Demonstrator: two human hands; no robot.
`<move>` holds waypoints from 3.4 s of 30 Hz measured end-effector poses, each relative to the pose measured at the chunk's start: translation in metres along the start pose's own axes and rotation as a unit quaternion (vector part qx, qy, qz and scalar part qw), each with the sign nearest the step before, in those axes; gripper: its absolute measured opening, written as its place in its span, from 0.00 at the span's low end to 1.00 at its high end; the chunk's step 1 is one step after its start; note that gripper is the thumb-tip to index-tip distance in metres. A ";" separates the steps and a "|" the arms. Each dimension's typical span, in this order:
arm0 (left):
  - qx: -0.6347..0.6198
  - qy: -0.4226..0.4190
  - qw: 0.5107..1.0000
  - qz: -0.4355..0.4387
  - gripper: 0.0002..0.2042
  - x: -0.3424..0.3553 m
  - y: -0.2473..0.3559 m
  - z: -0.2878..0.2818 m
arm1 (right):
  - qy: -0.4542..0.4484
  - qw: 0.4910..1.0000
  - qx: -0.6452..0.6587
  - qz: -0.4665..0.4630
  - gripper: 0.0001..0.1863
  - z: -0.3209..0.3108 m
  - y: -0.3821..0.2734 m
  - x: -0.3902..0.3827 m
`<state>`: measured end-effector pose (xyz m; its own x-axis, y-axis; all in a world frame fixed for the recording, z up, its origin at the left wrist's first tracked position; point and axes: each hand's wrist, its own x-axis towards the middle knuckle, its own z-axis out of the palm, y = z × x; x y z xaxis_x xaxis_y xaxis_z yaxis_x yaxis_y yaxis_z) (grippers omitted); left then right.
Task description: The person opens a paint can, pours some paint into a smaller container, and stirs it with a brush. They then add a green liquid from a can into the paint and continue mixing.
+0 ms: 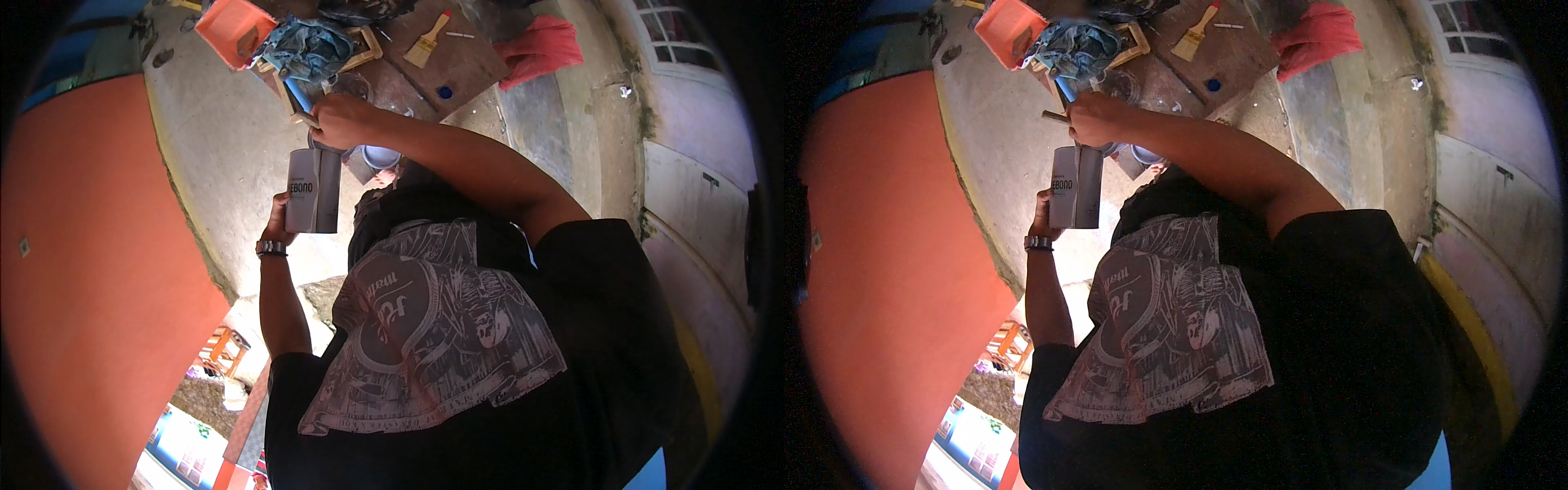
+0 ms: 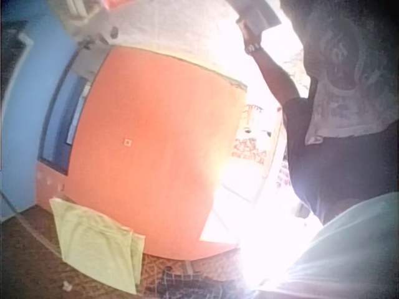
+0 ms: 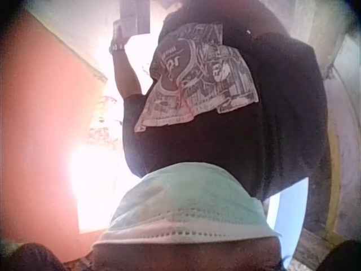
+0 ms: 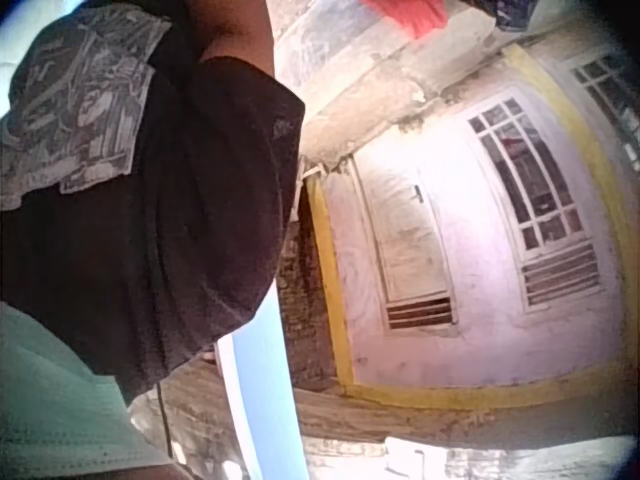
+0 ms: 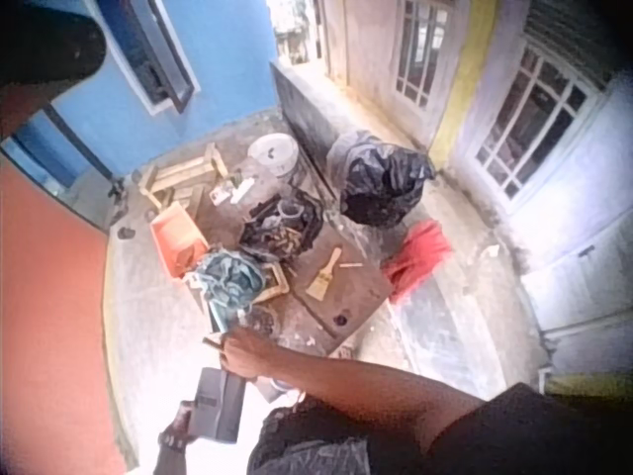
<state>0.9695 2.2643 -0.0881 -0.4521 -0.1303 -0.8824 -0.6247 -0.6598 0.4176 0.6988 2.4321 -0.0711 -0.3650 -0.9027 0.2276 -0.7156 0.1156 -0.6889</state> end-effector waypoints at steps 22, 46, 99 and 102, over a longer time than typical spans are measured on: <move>-0.014 -0.024 0.999 0.017 0.28 -0.003 0.015 0.012 | -0.030 0.999 0.014 0.021 0.12 -0.011 -0.007 -0.008; 0.116 -0.079 0.973 0.181 0.52 0.009 -0.019 0.028 | 0.096 0.983 0.153 0.032 0.10 -0.054 -0.015 -0.058; 0.476 -0.019 0.741 0.473 0.61 0.085 0.110 0.286 | -0.058 0.984 0.156 -0.064 0.14 -0.033 -0.012 -0.119; 0.510 -0.060 0.721 0.465 0.60 0.119 0.100 0.316 | -0.041 0.990 0.124 -0.057 0.15 -0.033 -0.013 -0.123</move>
<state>0.6523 2.4166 -0.0823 -0.9912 -0.0600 -0.1180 -0.1311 0.5668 0.8134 0.7335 2.5552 -0.0678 -0.2331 -0.9359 0.2642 -0.5770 -0.0856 -0.8122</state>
